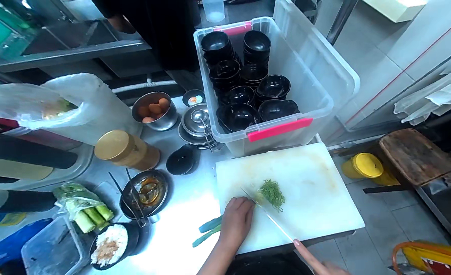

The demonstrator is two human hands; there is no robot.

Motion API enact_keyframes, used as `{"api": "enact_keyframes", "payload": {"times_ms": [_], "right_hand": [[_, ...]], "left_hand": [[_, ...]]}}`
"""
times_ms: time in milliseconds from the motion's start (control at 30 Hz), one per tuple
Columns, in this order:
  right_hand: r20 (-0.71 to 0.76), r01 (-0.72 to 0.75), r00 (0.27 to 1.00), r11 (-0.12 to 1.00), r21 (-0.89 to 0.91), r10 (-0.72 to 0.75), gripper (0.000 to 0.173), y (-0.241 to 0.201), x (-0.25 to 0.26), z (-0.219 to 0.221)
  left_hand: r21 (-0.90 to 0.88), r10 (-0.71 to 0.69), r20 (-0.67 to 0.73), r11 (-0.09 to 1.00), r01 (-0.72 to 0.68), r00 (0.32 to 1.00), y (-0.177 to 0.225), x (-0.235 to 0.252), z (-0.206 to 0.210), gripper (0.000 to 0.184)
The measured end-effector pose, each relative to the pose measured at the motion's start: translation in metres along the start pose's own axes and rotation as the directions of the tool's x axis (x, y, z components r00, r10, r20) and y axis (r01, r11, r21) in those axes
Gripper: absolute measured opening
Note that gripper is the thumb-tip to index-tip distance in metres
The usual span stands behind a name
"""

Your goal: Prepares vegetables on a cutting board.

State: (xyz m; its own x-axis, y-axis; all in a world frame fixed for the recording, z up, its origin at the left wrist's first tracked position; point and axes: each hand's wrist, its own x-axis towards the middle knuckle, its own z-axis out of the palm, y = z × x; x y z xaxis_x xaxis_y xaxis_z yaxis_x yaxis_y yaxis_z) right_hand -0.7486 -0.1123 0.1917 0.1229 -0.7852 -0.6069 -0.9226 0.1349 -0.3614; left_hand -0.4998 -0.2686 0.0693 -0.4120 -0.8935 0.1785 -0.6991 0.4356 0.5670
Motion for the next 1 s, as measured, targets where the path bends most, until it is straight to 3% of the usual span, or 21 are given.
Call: {"api": "enact_keyframes", "payload": {"times_ms": [133,333,500,700,867,1000], "right_hand": [[0.015,0.009,1.000,0.998,0.062,-0.010,0.070,-0.001,0.027,0.006],[-0.011,0.014,1.000,1.000,-0.002,-0.014,0.068,-0.004,0.002,-0.002],[0.024,0.006,1.000,0.998,0.057,-0.008,0.072,-0.007,0.036,0.005],[-0.016,0.034,0.999,0.999,0.018,-0.034,0.067,-0.004,0.006,0.001],[0.022,0.008,1.000,0.998,0.058,-0.010,0.073,-0.012,0.039,0.006],[-0.013,0.040,0.999,0.998,0.051,-0.040,0.068,-0.011,0.020,-0.003]], "left_hand": [[-0.011,0.003,0.006,1.000,-0.003,1.000,-0.001,0.000,0.001,0.021],[-0.020,0.002,-0.019,1.000,-0.002,1.000,-0.001,0.000,0.001,0.020],[-0.020,0.002,0.005,1.000,-0.002,1.000,-0.002,0.001,0.001,0.020],[-0.035,0.007,-0.019,0.999,-0.008,1.000,-0.004,0.001,0.001,0.019],[-0.045,0.010,-0.016,0.999,-0.011,1.000,-0.005,0.000,0.002,0.020],[-0.044,0.002,-0.023,0.999,-0.003,1.000,-0.005,0.000,0.001,0.019]]}}
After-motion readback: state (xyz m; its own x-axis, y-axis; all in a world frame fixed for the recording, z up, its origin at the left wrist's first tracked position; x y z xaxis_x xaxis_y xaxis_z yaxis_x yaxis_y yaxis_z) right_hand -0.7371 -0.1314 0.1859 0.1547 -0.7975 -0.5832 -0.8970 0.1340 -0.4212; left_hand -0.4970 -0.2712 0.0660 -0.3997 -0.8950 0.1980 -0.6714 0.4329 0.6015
